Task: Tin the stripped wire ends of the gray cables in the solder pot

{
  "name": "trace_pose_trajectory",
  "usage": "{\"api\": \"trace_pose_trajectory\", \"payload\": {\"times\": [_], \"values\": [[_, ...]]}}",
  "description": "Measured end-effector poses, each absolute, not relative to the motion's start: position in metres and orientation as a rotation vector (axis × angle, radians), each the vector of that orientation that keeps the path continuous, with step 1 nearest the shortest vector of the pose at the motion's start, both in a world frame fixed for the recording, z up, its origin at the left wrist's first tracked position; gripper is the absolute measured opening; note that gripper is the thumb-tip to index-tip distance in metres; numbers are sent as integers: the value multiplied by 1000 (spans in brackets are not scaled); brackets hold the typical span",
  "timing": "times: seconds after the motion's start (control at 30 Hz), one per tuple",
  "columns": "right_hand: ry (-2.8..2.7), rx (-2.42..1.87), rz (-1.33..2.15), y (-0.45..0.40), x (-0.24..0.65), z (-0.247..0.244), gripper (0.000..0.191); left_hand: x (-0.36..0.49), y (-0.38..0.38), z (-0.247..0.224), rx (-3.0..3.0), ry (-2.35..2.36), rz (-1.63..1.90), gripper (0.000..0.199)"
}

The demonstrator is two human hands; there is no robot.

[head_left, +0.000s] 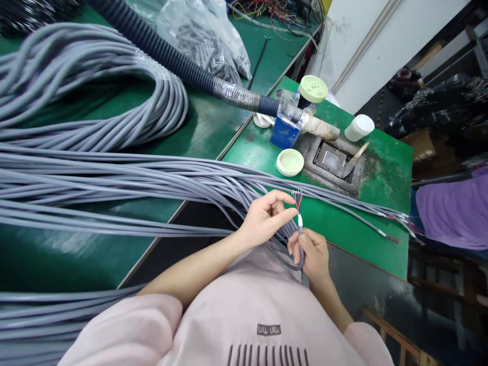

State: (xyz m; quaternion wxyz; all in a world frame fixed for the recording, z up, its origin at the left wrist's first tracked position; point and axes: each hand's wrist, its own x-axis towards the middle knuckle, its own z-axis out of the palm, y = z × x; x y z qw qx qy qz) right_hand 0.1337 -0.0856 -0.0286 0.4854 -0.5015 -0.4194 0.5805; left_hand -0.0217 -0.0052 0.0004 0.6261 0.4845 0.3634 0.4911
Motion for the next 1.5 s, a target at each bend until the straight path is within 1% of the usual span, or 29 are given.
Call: {"api": "trace_pose_trajectory", "payload": {"times": [0.17, 0.3, 0.4, 0.5, 0.6, 0.67, 0.77, 0.87, 0.97, 1.07, 1.13, 1.23, 1.33, 1.4, 1.5], "values": [[-1009, -1168, 1425, -86, 131, -29, 28, -14, -3, 0, 1226, 925, 1113, 25], [-946, -1156, 1470, -85, 130, -29, 29, -10, -3, -3, 1311, 923, 1189, 17], [-833, -1072, 1609, -77, 132, -24, 35, -8, -6, -5, 1506, 882, 1294, 8], [-816, -1015, 1682, -63, 137, -16, 43, -5, -9, -7, 1856, 785, 1464, 3], [-839, -1020, 1681, -51, 141, -9, 37, -4, -10, -9, 2064, 684, 1625, 5], [-844, -1024, 1646, -46, 142, -5, 30, -3, -11, -11, 2032, 665, 1658, 4], [-859, -1058, 1511, -41, 141, 0, 24, 0, -13, -12, 1791, 681, 1593, 3], [-901, -1131, 1377, -38, 143, 4, 16, 3, -17, -12, 1504, 710, 1472, 7], [-1040, -1211, 1239, -36, 147, 9, 10, 6, -18, -11, 1357, 729, 1456, 9], [-1256, -1315, 1054, -31, 150, 14, 8, 6, -14, -10, 1318, 761, 1490, 10], [-1417, -1370, 928, -24, 150, 18, 11, 3, -9, -9, 1302, 812, 1485, 12], [-1612, -1431, 711, -1, 151, 25, 15, -10, 4, -11, 1383, 893, 1487, 11], [-1759, -1486, 491, 34, 156, 29, 19, -29, 21, -15, 1656, 982, 1510, 12], [-1892, -1523, 392, 59, 160, 29, 21, -39, 31, -20, 1826, 1033, 1505, 10], [-2112, -1601, 265, 90, 163, 27, 23, -44, 37, -26, 2032, 1043, 1427, 11]]}}
